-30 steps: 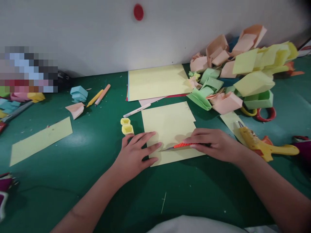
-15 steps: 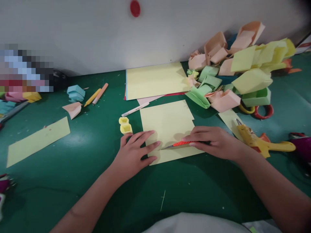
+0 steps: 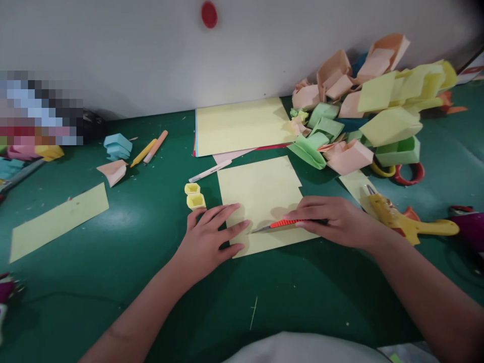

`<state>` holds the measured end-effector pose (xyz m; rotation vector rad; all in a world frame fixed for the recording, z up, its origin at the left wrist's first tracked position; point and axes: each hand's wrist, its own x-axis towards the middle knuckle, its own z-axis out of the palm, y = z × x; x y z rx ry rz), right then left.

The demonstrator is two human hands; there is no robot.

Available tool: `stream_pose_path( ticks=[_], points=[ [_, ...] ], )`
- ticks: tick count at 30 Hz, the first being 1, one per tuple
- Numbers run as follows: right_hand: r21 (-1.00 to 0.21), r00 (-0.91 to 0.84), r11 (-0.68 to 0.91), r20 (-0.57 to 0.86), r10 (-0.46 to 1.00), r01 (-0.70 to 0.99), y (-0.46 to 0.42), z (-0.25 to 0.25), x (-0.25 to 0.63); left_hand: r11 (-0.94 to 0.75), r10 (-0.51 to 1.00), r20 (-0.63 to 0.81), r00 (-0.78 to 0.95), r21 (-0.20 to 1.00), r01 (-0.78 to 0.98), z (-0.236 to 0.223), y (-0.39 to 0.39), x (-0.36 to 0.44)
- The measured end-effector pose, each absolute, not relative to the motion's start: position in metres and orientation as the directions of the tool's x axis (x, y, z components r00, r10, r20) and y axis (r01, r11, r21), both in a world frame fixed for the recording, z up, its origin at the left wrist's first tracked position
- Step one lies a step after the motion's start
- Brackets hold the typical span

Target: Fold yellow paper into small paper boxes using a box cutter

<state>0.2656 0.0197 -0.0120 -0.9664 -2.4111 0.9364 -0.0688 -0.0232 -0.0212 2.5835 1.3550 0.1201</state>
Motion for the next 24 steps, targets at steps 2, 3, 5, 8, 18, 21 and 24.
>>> stream_pose_path(
  ticks=[2, 3, 5, 8, 18, 21, 24],
  points=[
    [-0.697, -0.691, 0.546, 0.099, 0.716, 0.465, 0.0198, -0.0119, 0.2653, -0.548, 0.822, -0.026, 0.569, 0.236, 0.803, -0.021, -0.0231, -0.0686],
    [-0.696, -0.691, 0.548, 0.102, 0.716, 0.465, 0.0199, -0.012, 0.2654, -0.546, 0.823, -0.024, 0.567, 0.238, 0.803, -0.0208, -0.0231, -0.0685],
    [-0.693, -0.692, 0.551, 0.104, 0.714, 0.464, 0.0202, -0.0125, 0.2661, -0.546, 0.824, -0.019, 0.566, 0.242, 0.802, -0.0203, -0.0231, -0.0682],
    [-0.695, -0.691, 0.548, 0.101, 0.715, 0.465, 0.0208, -0.0134, 0.2677, -0.547, 0.823, -0.016, 0.567, 0.243, 0.801, -0.0193, -0.023, -0.068],
    [-0.698, -0.693, 0.544, 0.094, 0.715, 0.466, 0.0222, -0.0134, 0.2698, -0.553, 0.821, -0.008, 0.571, 0.233, 0.8, -0.02, -0.0232, -0.0677],
    [-0.697, -0.698, 0.543, 0.084, 0.711, 0.469, 0.0224, -0.0129, 0.2705, -0.553, 0.822, -0.009, 0.57, 0.232, 0.8, -0.0208, -0.0233, -0.0677],
    [-0.688, -0.697, 0.546, 0.081, 0.713, 0.478, 0.0226, -0.0118, 0.2705, -0.549, 0.824, -0.005, 0.566, 0.236, 0.802, -0.0209, -0.0235, -0.0678]
  ],
)
